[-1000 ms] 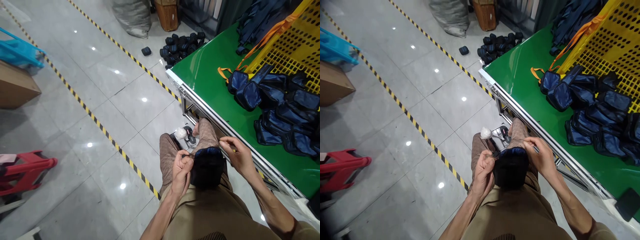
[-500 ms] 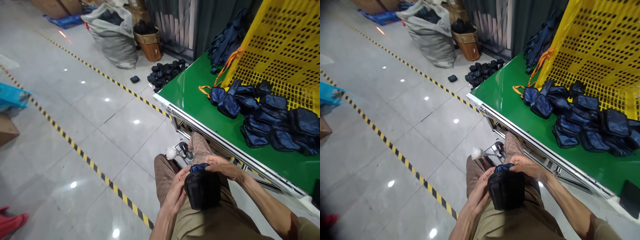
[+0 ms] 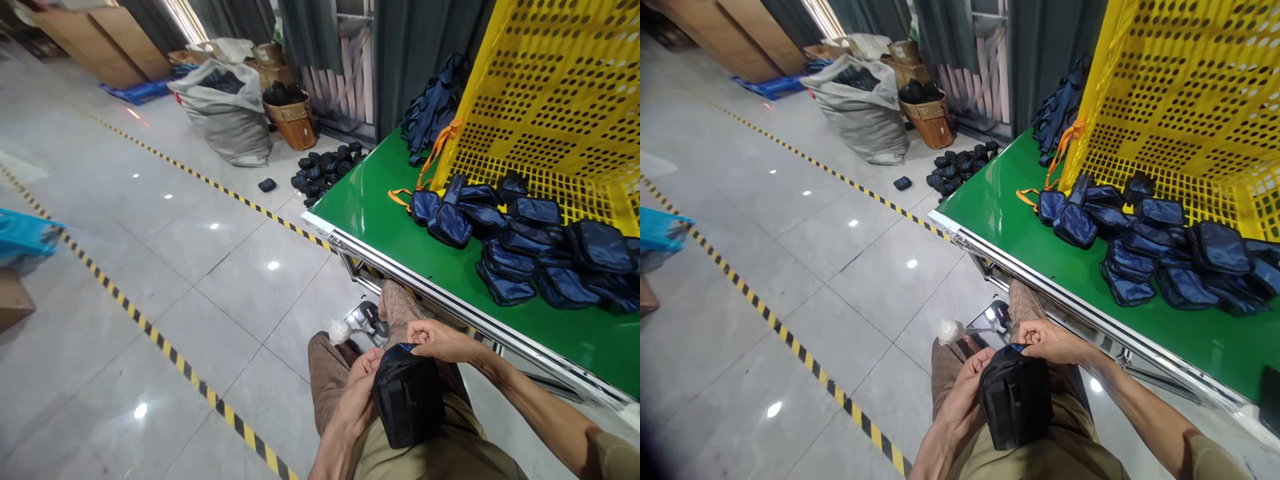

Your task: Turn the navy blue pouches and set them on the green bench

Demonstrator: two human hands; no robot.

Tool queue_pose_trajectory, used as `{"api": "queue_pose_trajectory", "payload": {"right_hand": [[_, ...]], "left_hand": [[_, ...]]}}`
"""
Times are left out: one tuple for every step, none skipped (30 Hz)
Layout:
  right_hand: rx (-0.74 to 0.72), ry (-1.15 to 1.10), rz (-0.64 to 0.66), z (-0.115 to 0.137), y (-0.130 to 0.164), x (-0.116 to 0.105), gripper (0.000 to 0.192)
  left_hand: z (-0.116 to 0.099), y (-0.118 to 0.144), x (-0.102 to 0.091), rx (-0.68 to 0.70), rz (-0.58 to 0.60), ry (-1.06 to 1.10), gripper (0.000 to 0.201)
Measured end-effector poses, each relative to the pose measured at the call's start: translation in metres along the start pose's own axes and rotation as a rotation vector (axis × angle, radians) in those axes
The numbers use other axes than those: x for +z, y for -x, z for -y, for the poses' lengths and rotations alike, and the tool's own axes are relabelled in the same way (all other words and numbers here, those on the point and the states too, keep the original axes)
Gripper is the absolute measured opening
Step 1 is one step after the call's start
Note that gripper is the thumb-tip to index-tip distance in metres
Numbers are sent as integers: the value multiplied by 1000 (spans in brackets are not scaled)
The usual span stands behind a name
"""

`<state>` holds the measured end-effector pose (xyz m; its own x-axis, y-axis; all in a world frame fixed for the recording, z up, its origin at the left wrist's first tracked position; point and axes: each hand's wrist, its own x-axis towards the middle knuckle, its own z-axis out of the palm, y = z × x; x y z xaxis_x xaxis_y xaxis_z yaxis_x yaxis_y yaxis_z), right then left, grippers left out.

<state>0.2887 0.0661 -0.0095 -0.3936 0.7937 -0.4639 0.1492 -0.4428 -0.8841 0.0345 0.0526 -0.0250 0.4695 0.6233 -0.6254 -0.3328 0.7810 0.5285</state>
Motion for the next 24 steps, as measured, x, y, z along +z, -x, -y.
{"api": "queue_pose_trajectory", "payload": {"right_hand": [[20, 2, -36, -4, -2, 4, 24], [41, 4, -78, -10, -5, 7, 25], [61, 14, -128, -16, -9, 11, 28], [72, 46, -184, -23, -12, 14, 31], [67, 106, -244, -30, -15, 17, 34], [44, 190, -305, -36, -17, 18, 35], [8, 288, -357, -42, -19, 18, 35], [-33, 392, -389, -47, -19, 17, 33], [-73, 490, -396, -51, -19, 16, 29], [-102, 576, -378, -55, -17, 13, 26], [-116, 648, -343, -57, -16, 10, 25], [-117, 712, -299, -59, -14, 7, 25], [-115, 771, -255, -60, -13, 3, 25], [-118, 822, -217, -60, -11, 0, 27], [-129, 861, -184, -58, -11, -3, 29], [-150, 886, -153, -54, -12, -6, 32], [-176, 901, -122, -47, -14, -8, 33], [-209, 908, -91, -38, -17, -11, 35], [-243, 910, -60, -26, -22, -13, 35], [-278, 907, -40, -12, -29, -16, 35], [-311, 893, -43, 5, -38, -21, 34], [-347, 862, -70, 22, -49, -28, 34], [-384, 803, -145, 40, -61, -38, 34], [-418, 712, -260, 57, -74, -52, 38]], "left_hand": [[-1, -3, -2, 60, -12, -60, 48], [-2, -7, -3, 126, -43, -148, 46], [-3, -11, -5, 192, -88, -260, 41], [-4, -15, -6, 252, -137, -387, 34], [-5, -18, -7, 308, -176, -515, 27], [-5, -21, -9, 361, -199, -631, 19], [-3, -23, -11, 410, -208, -724, 13], [-1, -24, -13, 456, -207, -792, 10], [3, -25, -16, 494, -204, -839, 12], [7, -25, -19, 521, -206, -869, 18], [11, -26, -23, 538, -215, -886, 25], [15, -27, -26, 545, -224, -892, 32], [19, -28, -29, 546, -229, -889, 35], [21, -29, -32, 539, -221, -882, 35], [22, -29, -33, 524, -200, -873, 35], [22, -29, -34, 498, -177, -858, 36], [22, -28, -35, 467, -167, -835, 38], [21, -26, -36, 441, -177, -801, 42], [21, -23, -37, 426, -206, -767, 45], [20, -20, -39, 424, -256, -732, 47], [21, -17, -41, 428, -327, -697, 48], [21, -14, -44, 434, -402, -667, 49], [23, -12, -48, 432, -466, -647, 51], [24, -10, -52, 421, -516, -636, 53]]}}
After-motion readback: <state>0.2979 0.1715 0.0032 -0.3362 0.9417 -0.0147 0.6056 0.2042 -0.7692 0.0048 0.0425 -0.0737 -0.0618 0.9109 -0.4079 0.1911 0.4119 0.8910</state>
